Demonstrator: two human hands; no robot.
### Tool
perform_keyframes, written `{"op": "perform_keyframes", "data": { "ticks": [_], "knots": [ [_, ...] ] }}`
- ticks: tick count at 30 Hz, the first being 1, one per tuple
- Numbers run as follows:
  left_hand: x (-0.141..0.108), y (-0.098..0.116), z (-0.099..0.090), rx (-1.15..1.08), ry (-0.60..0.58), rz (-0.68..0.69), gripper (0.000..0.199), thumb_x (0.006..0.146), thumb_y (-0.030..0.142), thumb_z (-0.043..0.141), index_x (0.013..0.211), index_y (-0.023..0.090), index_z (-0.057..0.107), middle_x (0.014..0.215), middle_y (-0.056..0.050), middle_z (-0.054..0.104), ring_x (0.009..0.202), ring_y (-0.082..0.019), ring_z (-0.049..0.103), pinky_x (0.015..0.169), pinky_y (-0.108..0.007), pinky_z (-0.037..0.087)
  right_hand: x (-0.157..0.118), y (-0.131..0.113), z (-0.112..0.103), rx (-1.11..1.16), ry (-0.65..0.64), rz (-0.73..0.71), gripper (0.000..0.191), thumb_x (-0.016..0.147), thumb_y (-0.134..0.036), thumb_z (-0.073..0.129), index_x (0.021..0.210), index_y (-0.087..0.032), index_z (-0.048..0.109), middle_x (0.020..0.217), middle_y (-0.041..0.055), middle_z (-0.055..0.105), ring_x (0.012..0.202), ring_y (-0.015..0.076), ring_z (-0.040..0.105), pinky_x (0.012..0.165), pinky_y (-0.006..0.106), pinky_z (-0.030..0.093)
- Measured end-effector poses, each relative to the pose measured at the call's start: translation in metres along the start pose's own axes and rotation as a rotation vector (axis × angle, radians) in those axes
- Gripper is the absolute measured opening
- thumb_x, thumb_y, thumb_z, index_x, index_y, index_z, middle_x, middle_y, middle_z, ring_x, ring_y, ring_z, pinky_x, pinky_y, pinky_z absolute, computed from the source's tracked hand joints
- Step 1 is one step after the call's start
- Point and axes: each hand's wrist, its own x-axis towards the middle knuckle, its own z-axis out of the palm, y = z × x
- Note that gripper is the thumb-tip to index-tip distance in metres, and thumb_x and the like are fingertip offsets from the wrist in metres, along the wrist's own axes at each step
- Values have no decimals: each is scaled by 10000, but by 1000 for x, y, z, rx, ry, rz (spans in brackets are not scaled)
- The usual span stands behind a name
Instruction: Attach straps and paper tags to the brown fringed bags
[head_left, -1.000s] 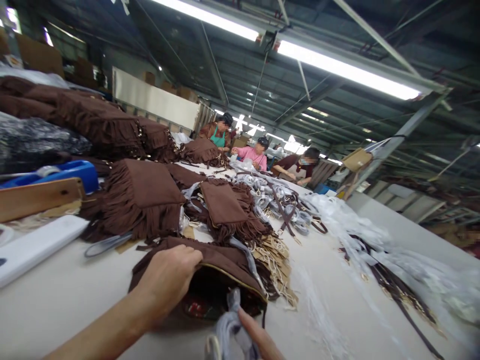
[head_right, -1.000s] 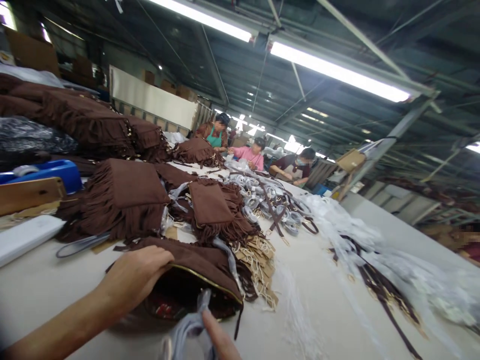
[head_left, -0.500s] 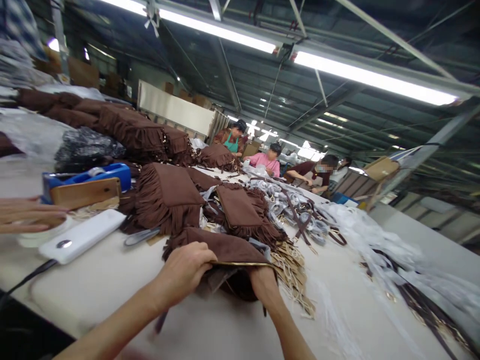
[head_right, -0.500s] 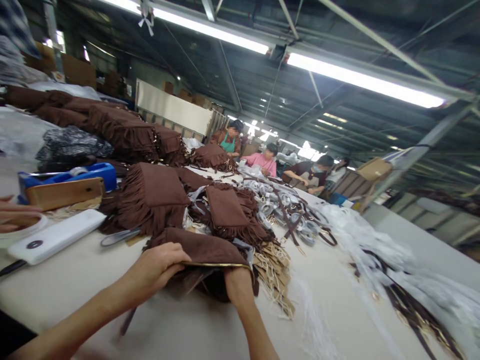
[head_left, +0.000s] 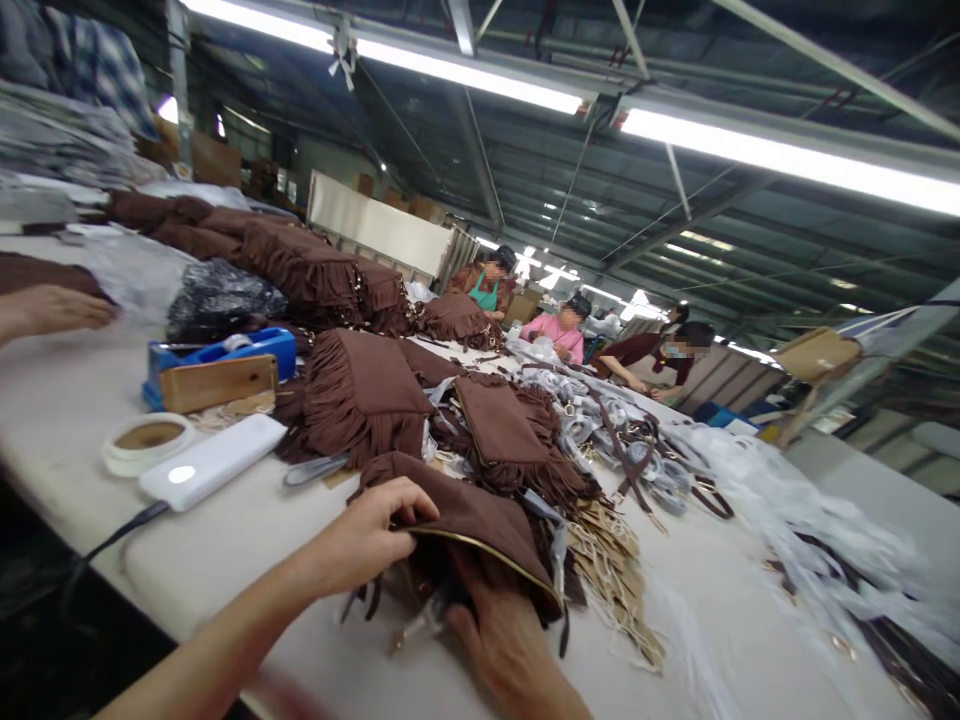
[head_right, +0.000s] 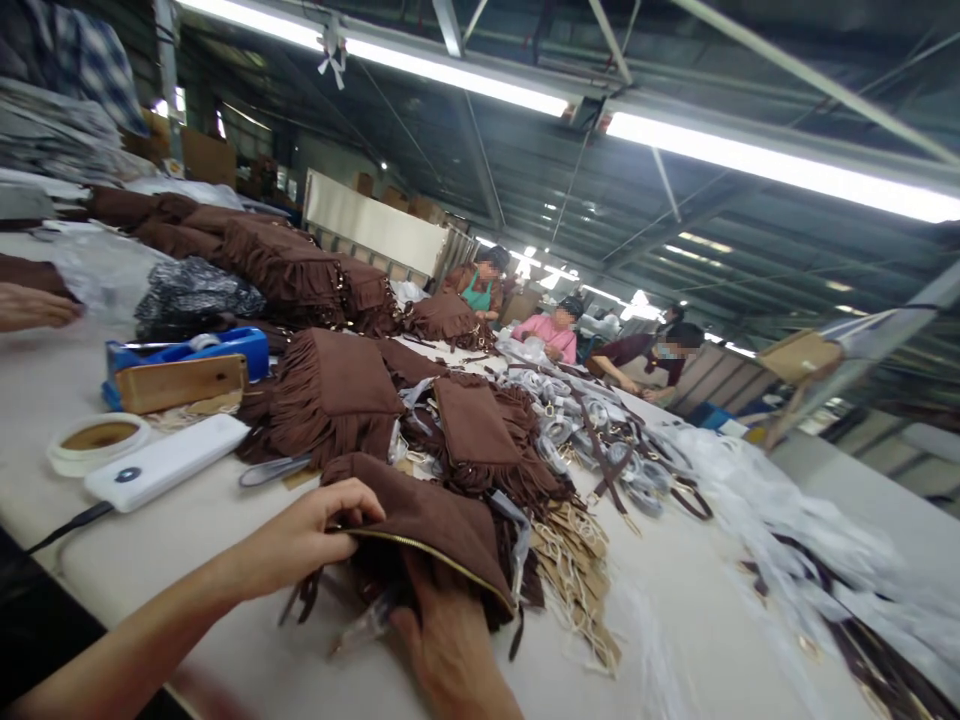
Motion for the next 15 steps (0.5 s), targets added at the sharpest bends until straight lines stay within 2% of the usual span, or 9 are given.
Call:
{"op": "perform_keyframes", "data": {
  "ticks": [1,3,6,9,10,12,15],
  "knots": [
    [-1,-2,-3,-58,-12,-45,361,574,138,493,880,168,684,849,-11,590,820,-186,534,709,-283,408,-1,-2,-6,-26,-75,-47,712,830,-317,665,1482,-308,378,1512,101,446,1361,373,422,1112,538,358],
    [-4,-6,-7,-186,-43,-122,365,573,166,518,897,164,685,827,-8,585,796,-181,537,662,-270,398,0,-3,-17,-73,-145,-99,755,809,-370,710,1482,-326,370,1484,106,483,1326,373,464,1098,530,376],
    [-9,-10,-10,-332,-59,-186,365,571,185,546,909,164,682,776,6,576,738,-161,525,621,-256,372,5,0,-20,-180,-147,-169,534,803,-341,734,1316,-380,588,1382,91,584,1221,382,556,1029,525,440],
    [-12,-12,-14,-406,-54,-226,332,593,230,571,898,164,684,718,19,561,684,-152,500,620,-268,354,3,7,-9,-151,-58,-213,172,869,-304,661,1018,-311,745,1217,77,679,1085,321,636,911,416,521],
    [-13,-13,-16,-415,-46,-234,324,600,248,576,893,164,685,715,18,567,688,-156,500,636,-276,355,2,11,-5,-97,-20,-213,149,904,-308,608,949,-282,748,1125,69,711,1019,286,660,868,374,536],
    [-13,-14,-19,-420,-25,-246,317,612,286,586,886,164,689,753,4,602,738,-172,516,691,-293,365,-1,21,1,4,57,-205,241,958,-327,504,927,-261,734,968,50,742,912,240,682,816,334,548],
    [-13,-14,-22,-422,-15,-272,342,652,370,583,895,158,699,829,-23,641,816,-198,537,766,-313,371,2,39,10,-15,247,-195,303,971,-326,435,1099,-254,700,966,64,755,945,264,685,882,400,536]
  ]
}}
